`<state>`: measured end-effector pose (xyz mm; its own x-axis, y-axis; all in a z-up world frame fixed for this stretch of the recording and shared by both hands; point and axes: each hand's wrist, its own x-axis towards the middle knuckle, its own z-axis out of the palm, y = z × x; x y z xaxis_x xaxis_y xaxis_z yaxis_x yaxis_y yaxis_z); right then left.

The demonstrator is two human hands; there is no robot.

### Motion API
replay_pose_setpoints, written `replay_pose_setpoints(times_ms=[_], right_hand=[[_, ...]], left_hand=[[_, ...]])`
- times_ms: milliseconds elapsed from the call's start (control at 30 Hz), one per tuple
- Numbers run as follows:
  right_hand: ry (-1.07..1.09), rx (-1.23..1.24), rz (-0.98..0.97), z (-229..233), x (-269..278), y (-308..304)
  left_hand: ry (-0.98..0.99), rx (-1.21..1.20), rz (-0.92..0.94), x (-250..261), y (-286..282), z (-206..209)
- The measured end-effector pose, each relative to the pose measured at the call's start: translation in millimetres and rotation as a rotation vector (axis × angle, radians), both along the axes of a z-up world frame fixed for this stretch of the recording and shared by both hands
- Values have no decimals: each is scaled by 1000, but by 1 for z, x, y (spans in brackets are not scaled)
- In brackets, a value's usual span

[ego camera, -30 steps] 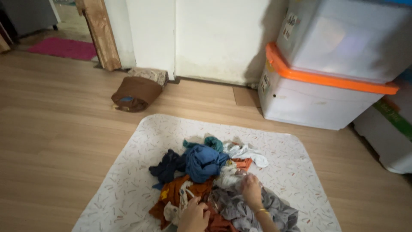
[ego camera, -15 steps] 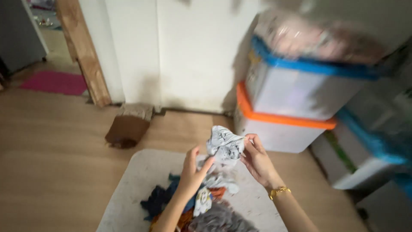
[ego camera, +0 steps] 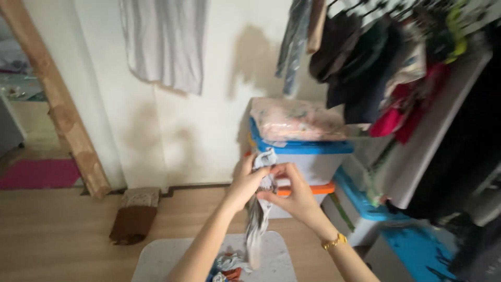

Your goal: Hanging various laundry items onto hangers and placing them on a drying line.

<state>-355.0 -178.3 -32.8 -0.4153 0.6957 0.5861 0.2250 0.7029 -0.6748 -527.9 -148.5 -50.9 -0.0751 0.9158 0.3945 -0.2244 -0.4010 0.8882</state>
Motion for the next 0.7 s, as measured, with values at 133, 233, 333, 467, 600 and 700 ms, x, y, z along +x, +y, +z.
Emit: replay_pose_setpoints(times_ms=[133, 233, 333, 467, 600, 700], right_hand=[[82, 100, -114, 72, 50, -19], [141, -97, -65, 100, 113, -23], [98, -187, -71, 132, 173, -45], [-219, -94, -158, 167, 248, -74], [-450, 25, -198, 183, 287, -88], [-546, 177, -86, 209, 293, -115]], left_hand=[[511, 218, 0, 21, -19, 76], [689, 387, -24, 45, -26, 105], [661, 414, 69, 45, 7, 97], [328, 47, -32, 51, -40, 149], [327, 179, -78, 94, -69, 180], [586, 871, -90, 145, -67, 186]])
